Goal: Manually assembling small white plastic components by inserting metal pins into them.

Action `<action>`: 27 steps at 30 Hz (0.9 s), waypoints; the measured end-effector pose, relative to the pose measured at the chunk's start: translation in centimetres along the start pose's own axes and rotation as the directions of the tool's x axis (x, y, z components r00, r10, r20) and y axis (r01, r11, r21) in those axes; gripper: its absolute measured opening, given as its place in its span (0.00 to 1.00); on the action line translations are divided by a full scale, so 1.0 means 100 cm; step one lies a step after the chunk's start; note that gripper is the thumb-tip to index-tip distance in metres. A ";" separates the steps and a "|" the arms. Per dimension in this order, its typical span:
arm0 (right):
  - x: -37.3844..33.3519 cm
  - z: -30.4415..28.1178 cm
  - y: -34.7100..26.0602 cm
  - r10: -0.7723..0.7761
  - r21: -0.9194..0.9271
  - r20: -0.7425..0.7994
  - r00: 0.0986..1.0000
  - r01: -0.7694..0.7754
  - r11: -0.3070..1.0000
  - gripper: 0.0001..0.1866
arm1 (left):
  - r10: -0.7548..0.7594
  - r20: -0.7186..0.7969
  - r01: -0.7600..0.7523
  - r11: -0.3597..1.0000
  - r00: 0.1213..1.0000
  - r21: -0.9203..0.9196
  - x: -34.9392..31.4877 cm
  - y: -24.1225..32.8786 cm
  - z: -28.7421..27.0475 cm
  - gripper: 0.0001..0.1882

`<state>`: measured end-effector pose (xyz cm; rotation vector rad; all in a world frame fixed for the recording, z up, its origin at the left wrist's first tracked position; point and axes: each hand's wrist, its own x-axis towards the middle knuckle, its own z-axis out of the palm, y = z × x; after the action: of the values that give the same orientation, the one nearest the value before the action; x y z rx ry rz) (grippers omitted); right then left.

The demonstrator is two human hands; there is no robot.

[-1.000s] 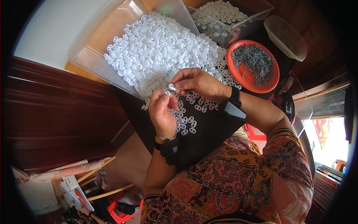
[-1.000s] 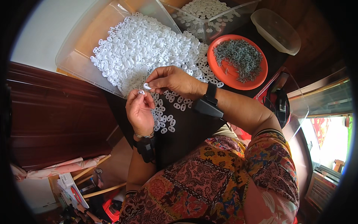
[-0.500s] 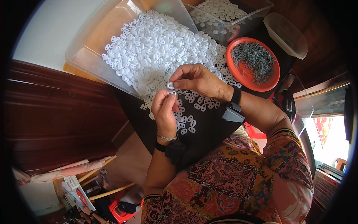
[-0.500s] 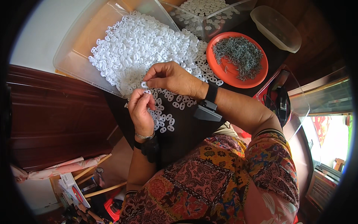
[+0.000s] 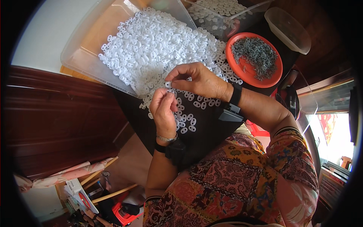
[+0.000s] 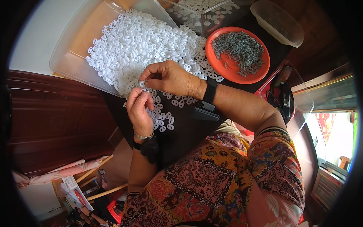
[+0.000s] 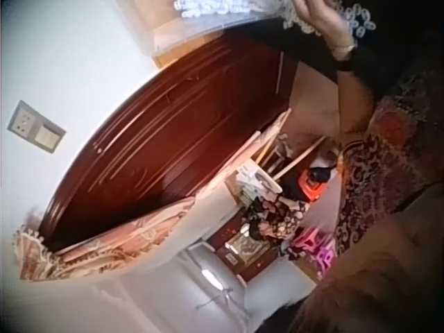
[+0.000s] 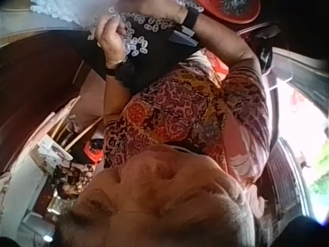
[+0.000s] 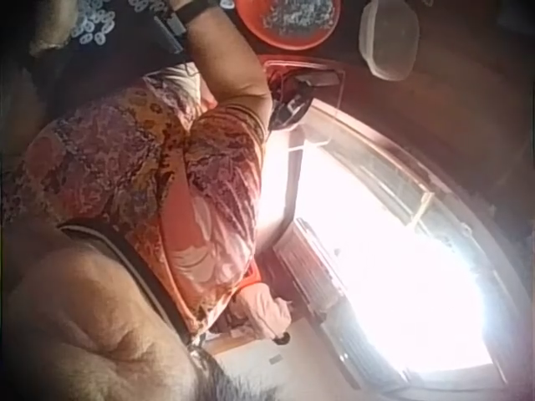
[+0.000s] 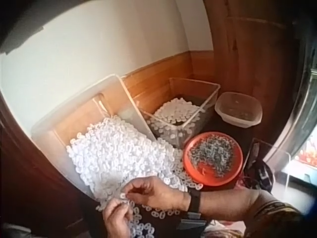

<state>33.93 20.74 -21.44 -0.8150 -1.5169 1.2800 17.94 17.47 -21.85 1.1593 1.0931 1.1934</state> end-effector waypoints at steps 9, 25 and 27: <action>-0.003 0.003 -0.004 0.013 -0.038 0.097 0.995 -0.009 0.999 0.13 | -0.009 -0.024 0.008 1.000 1.000 -0.026 -0.002 0.001 -0.002 0.06; -0.005 0.004 -0.016 0.023 0.071 0.125 0.992 -0.032 0.997 0.13 | 0.173 0.099 -0.194 0.946 0.980 0.259 -0.001 0.005 -0.009 0.11; -0.005 0.001 -0.013 0.024 0.143 0.139 0.990 -0.044 0.989 0.13 | 0.241 0.097 -0.258 0.937 0.966 0.235 -0.001 0.005 -0.005 0.11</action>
<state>34.10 19.95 -20.32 -0.6725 -1.5013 1.4789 17.35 17.44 -21.38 1.5569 1.0877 1.2259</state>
